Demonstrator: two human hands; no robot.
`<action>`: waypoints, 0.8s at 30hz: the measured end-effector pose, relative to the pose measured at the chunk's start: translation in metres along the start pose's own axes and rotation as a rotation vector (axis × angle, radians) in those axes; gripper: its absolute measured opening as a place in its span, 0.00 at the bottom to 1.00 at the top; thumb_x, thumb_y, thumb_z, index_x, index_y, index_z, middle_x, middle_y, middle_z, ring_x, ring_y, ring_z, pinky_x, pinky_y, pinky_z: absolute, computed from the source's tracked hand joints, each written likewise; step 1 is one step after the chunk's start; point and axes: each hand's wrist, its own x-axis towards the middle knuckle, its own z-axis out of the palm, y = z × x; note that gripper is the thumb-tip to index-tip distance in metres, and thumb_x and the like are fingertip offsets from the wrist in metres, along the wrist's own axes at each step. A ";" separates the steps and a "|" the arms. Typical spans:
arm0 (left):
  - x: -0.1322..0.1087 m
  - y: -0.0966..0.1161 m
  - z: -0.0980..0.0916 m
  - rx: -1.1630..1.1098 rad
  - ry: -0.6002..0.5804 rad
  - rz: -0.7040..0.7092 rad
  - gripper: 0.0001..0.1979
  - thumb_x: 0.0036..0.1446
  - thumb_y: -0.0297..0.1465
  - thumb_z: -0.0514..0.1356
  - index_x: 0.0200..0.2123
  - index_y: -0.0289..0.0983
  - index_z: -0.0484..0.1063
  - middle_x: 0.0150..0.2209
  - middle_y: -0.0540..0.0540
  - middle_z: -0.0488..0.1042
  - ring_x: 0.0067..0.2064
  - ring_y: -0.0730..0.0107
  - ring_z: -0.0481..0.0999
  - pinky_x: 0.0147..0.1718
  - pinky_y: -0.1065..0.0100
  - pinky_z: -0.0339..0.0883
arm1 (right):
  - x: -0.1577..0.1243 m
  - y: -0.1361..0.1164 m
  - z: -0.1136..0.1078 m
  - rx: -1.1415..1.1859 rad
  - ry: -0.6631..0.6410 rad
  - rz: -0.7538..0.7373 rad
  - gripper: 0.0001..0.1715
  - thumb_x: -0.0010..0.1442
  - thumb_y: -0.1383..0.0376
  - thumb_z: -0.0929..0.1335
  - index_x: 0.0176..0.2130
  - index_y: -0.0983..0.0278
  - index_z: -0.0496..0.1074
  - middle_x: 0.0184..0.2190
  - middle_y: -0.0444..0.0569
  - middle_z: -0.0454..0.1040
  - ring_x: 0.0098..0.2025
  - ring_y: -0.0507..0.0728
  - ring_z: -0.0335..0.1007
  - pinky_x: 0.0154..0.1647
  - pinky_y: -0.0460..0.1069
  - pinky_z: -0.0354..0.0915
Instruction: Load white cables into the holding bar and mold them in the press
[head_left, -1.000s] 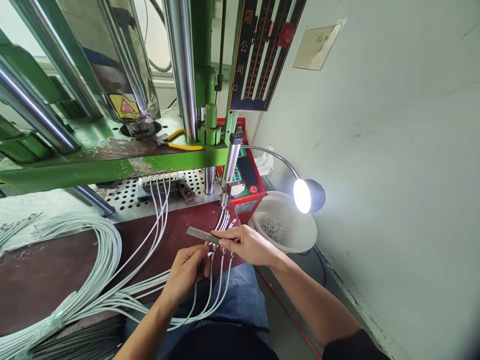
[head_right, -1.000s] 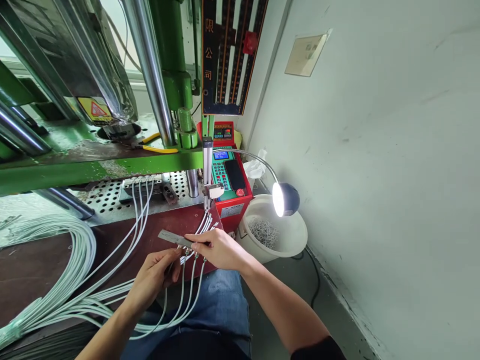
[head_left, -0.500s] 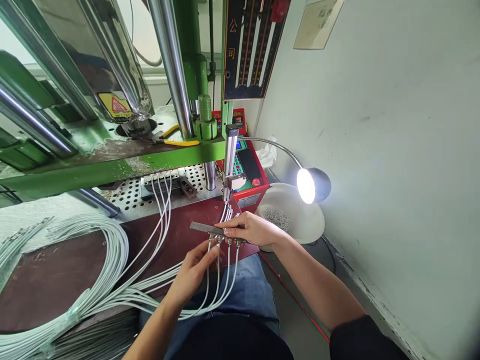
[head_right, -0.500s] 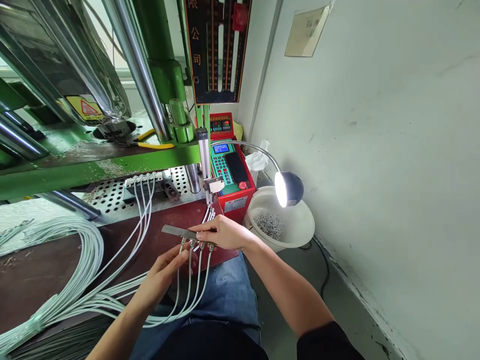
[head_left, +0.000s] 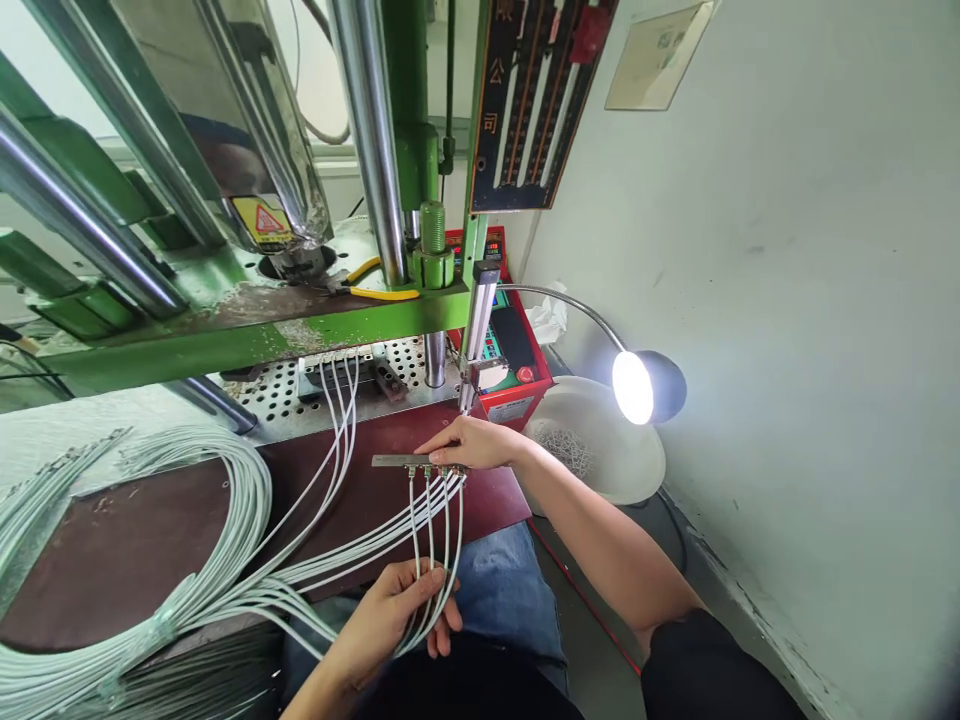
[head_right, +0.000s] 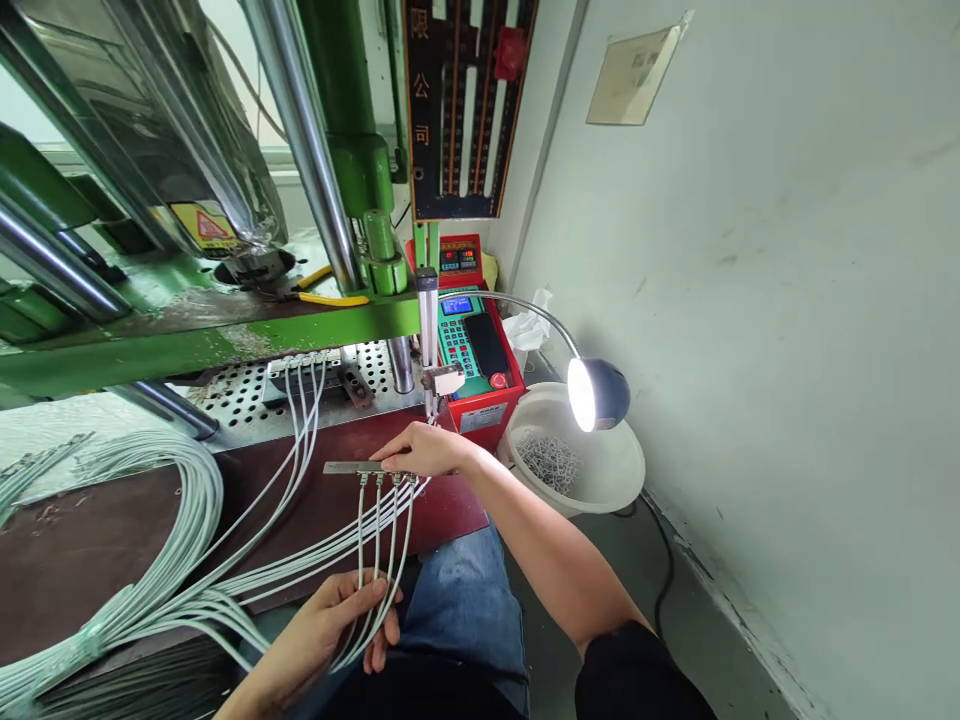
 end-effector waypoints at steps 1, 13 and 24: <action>0.002 0.001 0.001 -0.007 0.038 0.009 0.19 0.50 0.47 0.65 0.29 0.35 0.70 0.24 0.46 0.76 0.19 0.73 0.71 0.19 0.71 0.60 | 0.007 0.001 0.001 -0.009 -0.006 0.028 0.21 0.57 0.65 0.68 0.50 0.64 0.78 0.24 0.41 0.74 0.23 0.47 0.63 0.25 0.41 0.57; -0.003 0.027 -0.028 0.443 0.264 0.184 0.16 0.48 0.45 0.64 0.22 0.38 0.74 0.22 0.49 0.74 0.27 0.65 0.73 0.27 0.68 0.63 | 0.046 -0.007 0.019 -0.593 0.154 0.070 0.14 0.60 0.68 0.65 0.46 0.66 0.74 0.42 0.53 0.78 0.45 0.59 0.72 0.44 0.48 0.63; 0.063 0.162 -0.123 -0.057 0.840 0.493 0.11 0.49 0.35 0.67 0.35 0.38 0.72 0.34 0.45 0.79 0.39 0.66 0.78 0.35 0.70 0.68 | 0.057 0.005 0.022 -0.889 0.199 0.002 0.12 0.66 0.70 0.61 0.44 0.65 0.72 0.45 0.56 0.72 0.50 0.62 0.67 0.50 0.53 0.65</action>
